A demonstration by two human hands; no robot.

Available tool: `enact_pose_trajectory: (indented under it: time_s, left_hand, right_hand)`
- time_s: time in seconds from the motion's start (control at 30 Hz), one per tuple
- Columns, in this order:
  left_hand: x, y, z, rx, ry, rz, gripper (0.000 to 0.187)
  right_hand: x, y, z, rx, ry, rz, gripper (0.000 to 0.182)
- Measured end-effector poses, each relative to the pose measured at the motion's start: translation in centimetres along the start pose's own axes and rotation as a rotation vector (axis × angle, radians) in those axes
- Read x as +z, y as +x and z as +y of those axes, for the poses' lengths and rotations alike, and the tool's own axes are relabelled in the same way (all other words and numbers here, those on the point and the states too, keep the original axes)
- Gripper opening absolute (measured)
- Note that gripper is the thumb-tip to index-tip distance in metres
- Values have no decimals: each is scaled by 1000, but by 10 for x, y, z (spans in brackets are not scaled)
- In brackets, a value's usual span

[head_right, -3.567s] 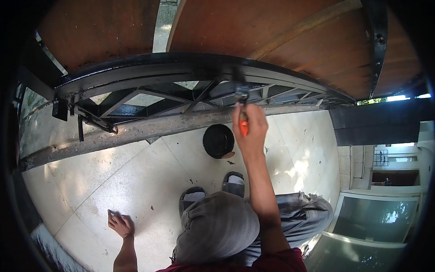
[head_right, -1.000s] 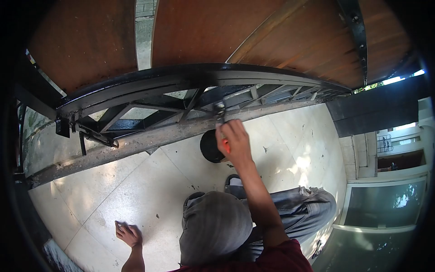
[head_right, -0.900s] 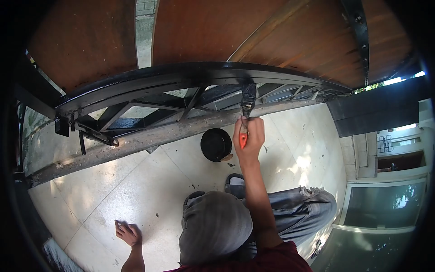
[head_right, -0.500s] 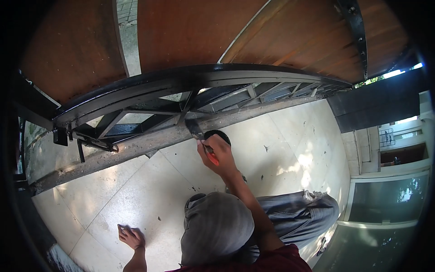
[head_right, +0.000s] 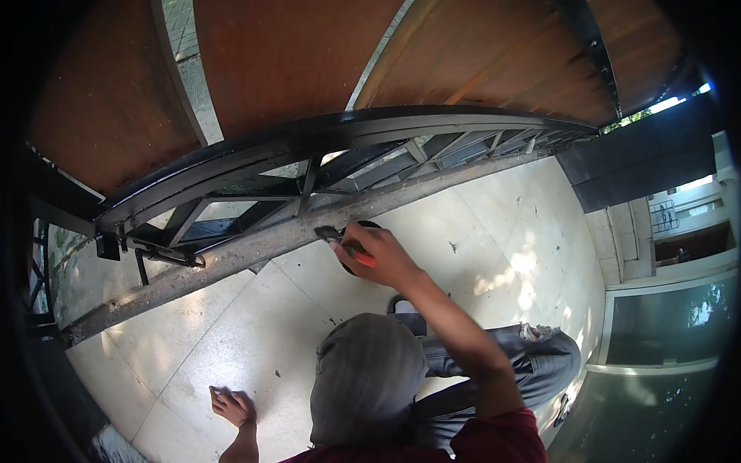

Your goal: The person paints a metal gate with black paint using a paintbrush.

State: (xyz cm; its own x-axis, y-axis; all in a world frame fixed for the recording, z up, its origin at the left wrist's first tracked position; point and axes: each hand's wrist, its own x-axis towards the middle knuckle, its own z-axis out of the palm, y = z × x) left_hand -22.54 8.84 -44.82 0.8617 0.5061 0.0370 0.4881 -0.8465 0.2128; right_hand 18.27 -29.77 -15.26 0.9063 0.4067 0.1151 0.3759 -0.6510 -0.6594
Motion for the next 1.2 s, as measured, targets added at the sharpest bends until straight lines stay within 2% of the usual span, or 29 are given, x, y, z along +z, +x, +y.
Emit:
enact_pose_trajectory:
  time_s: [0.03, 0.1, 0.13, 0.17, 0.23, 0.37, 0.4, 0.47, 0.53, 0.57, 0.63, 0.77, 0.8, 0.9, 0.97, 1.03, 1.2]
  left_hand:
    - [1, 1, -1, 5, 5, 4, 35]
    - [2, 1, -1, 11, -6, 17, 36]
    - [0, 1, 1, 2, -6, 3, 36]
    - [-2, 2, 2, -1, 0, 4, 36]
    - [-5, 4, 5, -5, 31, -26, 36]
    - [-2, 6, 1, 17, 60, 13, 40]
    - [-2, 7, -1, 35, 163, 1, 45]
    - [-1, 11, -3, 35, 227, 12, 44]
    - [-1, 8, -3, 20, 253, 27, 43]
    - [-3, 6, -4, 4, 258, 38, 42]
    - [-4, 4, -4, -24, 248, 64, 41]
    - [-4, 2, 3, -110, 141, 151, 40]
    - [-2, 4, 7, -131, 97, 184, 39]
    - [3, 16, 39, -216, -24, 199, 38]
    - [1, 31, 86, -282, -70, 147, 33]
    - [5, 46, 139, -153, -226, 160, 37]
    - [-1, 77, 262, 4, -412, -60, 29]
  right_hand:
    - [-11, 4, -1, 1, 5, 7, 22]
    - [-44, 8, -3, -124, -113, -139, 21]
    - [-67, 9, -8, -87, -262, -297, 25]
    - [-88, 11, -15, -90, -255, -299, 25]
    - [-128, 8, -26, -1, -403, -475, 27]
    - [-177, -13, 2, 10, -343, -447, 20]
    - [-182, -20, 6, 47, -311, -445, 20]
    - [-181, -36, 25, 81, -258, -428, 20]
    - [-164, -59, 55, 3, -93, -235, 22]
    - [-155, -67, 63, 0, -73, -237, 22]
    - [-134, -77, 76, 333, 121, -179, 18]
    - [-71, -83, 136, 157, 256, -15, 17]
    - [-67, -80, 139, 276, 260, -97, 19]
    - [-48, -71, 150, 209, 167, -45, 19]
    - [-38, -67, 158, 146, 147, -26, 19]
    - [-30, -58, 165, 89, 124, 5, 19]
    - [-15, -45, 172, -79, 29, 3, 20]
